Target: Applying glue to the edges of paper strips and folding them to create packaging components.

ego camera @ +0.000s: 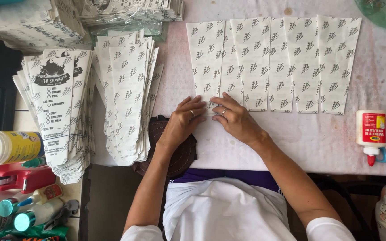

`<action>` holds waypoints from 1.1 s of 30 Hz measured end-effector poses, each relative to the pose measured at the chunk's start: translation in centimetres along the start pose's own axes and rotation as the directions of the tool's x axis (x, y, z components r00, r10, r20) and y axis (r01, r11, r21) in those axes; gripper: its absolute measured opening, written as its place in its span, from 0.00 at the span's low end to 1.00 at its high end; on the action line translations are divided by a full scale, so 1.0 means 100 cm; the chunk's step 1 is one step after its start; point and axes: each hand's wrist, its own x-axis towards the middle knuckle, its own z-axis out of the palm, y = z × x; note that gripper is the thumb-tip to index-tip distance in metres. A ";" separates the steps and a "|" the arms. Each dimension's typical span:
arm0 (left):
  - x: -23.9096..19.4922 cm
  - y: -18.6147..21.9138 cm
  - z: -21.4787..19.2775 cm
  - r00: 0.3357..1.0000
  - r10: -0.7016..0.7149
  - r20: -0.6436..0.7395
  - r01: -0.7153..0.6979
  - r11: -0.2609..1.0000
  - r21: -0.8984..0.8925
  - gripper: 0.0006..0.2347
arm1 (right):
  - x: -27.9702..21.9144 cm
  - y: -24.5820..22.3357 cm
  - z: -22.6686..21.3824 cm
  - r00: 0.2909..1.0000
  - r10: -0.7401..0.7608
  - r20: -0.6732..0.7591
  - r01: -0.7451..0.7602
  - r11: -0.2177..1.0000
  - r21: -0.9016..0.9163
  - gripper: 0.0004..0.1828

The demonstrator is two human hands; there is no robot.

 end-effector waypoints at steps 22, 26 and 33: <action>-0.007 -0.003 0.039 0.953 -0.165 -0.253 0.143 0.985 -0.101 0.02 | 0.016 -0.012 0.000 0.972 0.227 -0.067 -0.216 0.966 0.146 0.06; -0.007 0.001 0.021 0.954 -0.193 -0.228 0.171 0.979 -0.116 0.06 | 0.014 -0.004 0.004 0.967 0.251 -0.030 -0.241 0.951 0.196 0.06; -0.024 0.001 -0.055 0.737 -0.369 -0.566 0.649 0.617 0.445 0.16 | 0.016 -0.011 -0.002 0.965 0.262 -0.021 -0.254 0.950 0.180 0.06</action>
